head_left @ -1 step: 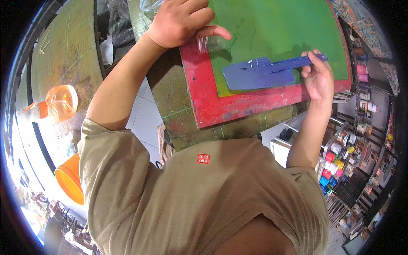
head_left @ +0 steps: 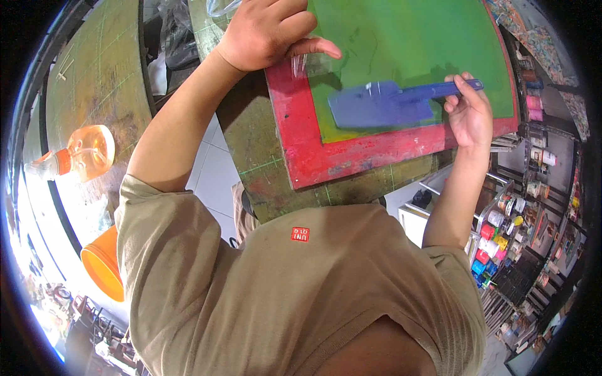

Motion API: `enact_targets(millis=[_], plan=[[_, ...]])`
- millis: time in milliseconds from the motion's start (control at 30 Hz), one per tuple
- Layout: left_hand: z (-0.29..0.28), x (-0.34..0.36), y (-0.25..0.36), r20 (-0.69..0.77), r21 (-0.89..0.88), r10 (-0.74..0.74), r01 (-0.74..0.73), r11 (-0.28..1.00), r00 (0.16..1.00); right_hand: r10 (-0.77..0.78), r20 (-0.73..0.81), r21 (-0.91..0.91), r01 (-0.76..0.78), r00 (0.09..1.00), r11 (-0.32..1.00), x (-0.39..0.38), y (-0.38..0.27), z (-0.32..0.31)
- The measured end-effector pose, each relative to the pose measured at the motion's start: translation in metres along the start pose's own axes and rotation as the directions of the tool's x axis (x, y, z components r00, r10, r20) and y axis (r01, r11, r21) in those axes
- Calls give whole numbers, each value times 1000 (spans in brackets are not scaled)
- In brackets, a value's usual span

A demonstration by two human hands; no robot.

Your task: The person uses a blue squeegee to spread orange ink across a green screen printing frame. They repeatedly scoop ink from an orange cup and pull the squeegee across the screen to coat the surface evenly.

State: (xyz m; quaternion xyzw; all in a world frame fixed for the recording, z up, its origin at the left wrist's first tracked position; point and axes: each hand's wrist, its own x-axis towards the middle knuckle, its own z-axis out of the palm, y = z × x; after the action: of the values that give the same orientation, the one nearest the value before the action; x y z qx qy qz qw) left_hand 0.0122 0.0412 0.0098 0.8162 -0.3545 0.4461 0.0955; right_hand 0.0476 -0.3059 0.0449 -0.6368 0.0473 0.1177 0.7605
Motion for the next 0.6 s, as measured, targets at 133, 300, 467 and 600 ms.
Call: enact_targets(millis=[133,300,467,600], plan=[[1,5,-4,-1,11,15,-15,1000,1000,-70,-5,36,71,997,997,4,1,1],[7,-1,-4,-62,3,13,-12,1000,998,-77,-38,44,79,996,996,-3,1,5],[1,2,-2,-34,29,14,-13,999,999,29,95,27,-32,995,999,-23,-2,4],[8,-1,-4,-85,15,19,-18,1000,996,74,125,30,-78,989,996,-35,8,21]])
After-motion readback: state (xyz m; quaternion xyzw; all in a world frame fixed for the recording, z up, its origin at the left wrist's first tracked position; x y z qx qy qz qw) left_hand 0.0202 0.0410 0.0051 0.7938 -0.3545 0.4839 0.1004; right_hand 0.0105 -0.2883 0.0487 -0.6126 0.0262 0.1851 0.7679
